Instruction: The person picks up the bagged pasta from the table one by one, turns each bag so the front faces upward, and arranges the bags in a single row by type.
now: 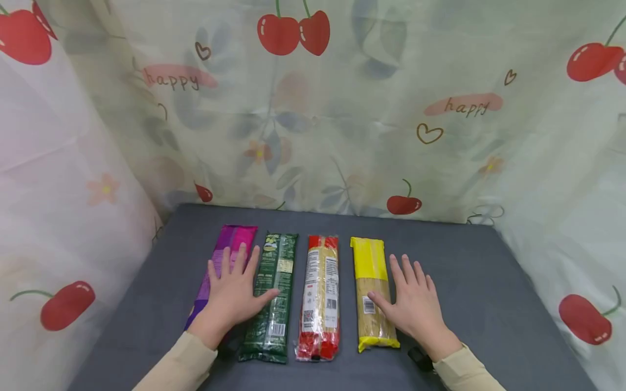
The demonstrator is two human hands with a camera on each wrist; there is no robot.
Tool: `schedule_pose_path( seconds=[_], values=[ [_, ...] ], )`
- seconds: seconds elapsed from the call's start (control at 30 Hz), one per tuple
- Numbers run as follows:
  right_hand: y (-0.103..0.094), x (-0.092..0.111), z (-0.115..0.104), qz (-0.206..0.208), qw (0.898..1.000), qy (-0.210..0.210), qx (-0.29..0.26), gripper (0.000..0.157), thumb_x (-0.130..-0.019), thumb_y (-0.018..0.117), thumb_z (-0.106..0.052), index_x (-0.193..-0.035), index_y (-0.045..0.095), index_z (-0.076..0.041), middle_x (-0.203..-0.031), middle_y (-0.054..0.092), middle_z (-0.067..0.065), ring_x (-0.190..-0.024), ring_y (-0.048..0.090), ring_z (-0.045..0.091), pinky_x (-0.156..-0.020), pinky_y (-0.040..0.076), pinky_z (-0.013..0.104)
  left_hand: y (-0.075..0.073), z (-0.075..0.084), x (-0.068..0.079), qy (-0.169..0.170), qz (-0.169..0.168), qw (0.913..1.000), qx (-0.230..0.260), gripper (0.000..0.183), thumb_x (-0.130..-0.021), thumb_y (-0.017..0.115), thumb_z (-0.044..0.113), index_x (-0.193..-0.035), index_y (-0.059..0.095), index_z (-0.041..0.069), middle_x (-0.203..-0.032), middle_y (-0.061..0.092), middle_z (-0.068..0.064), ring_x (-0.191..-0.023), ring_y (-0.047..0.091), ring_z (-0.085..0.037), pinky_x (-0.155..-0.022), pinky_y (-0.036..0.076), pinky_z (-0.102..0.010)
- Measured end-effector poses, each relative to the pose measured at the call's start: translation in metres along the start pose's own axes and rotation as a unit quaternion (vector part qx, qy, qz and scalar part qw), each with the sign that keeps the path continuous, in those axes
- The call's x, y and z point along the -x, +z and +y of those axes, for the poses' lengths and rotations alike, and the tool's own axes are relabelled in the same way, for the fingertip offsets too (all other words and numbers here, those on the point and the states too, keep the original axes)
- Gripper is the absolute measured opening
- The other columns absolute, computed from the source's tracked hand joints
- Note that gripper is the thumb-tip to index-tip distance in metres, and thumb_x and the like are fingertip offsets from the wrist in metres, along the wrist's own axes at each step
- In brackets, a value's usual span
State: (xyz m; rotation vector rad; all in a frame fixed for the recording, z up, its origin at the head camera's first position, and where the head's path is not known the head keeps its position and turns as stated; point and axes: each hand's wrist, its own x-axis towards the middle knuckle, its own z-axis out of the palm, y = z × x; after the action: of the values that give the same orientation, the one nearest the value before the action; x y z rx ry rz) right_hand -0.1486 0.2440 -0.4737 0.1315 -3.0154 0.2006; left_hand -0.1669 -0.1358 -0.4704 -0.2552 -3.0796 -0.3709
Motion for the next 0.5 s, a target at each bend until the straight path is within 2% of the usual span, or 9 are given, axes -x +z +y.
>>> schedule_pose_path(
  seconds=[0.27, 0.4, 0.5],
  values=[
    [0.001, 0.004, 0.003, -0.001, 1.0, 0.006, -0.01, 0.106, -0.079, 0.043, -0.083, -0.155, 0.021, -0.012, -0.155, 0.022, 0.022, -0.138, 0.021, 0.047, -0.105, 0.021, 0.066, 0.001, 0.025, -0.007, 0.021, -0.006, 0.9998, 0.0, 0.108, -0.076, 0.052, 0.08, -0.157, 0.012, 0.021, -0.161, 0.005, -0.015, -0.143, -0.009, -0.044, -0.105, -0.006, -0.07],
    [0.002, 0.006, 0.003, -0.022, 0.998, 0.02, -0.061, 0.104, -0.081, 0.046, -0.079, -0.155, 0.019, -0.012, -0.154, 0.024, 0.022, -0.136, 0.025, 0.048, -0.102, 0.026, 0.067, -0.002, 0.048, -0.011, 0.043, -0.002, 0.9988, 0.024, 0.108, -0.076, 0.052, 0.081, -0.157, 0.013, 0.021, -0.16, 0.011, -0.013, -0.144, -0.002, -0.043, -0.108, 0.001, -0.067],
    [0.0, 0.007, 0.003, -0.05, 0.991, 0.039, -0.116, 0.101, -0.084, 0.049, -0.075, -0.156, 0.017, -0.012, -0.154, 0.026, 0.022, -0.135, 0.029, 0.047, -0.1, 0.029, 0.067, -0.003, 0.07, -0.015, 0.065, 0.0, 0.9957, 0.065, 0.107, -0.076, 0.055, 0.079, -0.157, 0.014, 0.021, -0.159, 0.016, -0.012, -0.143, 0.01, -0.043, -0.109, 0.012, -0.064]
  ],
)
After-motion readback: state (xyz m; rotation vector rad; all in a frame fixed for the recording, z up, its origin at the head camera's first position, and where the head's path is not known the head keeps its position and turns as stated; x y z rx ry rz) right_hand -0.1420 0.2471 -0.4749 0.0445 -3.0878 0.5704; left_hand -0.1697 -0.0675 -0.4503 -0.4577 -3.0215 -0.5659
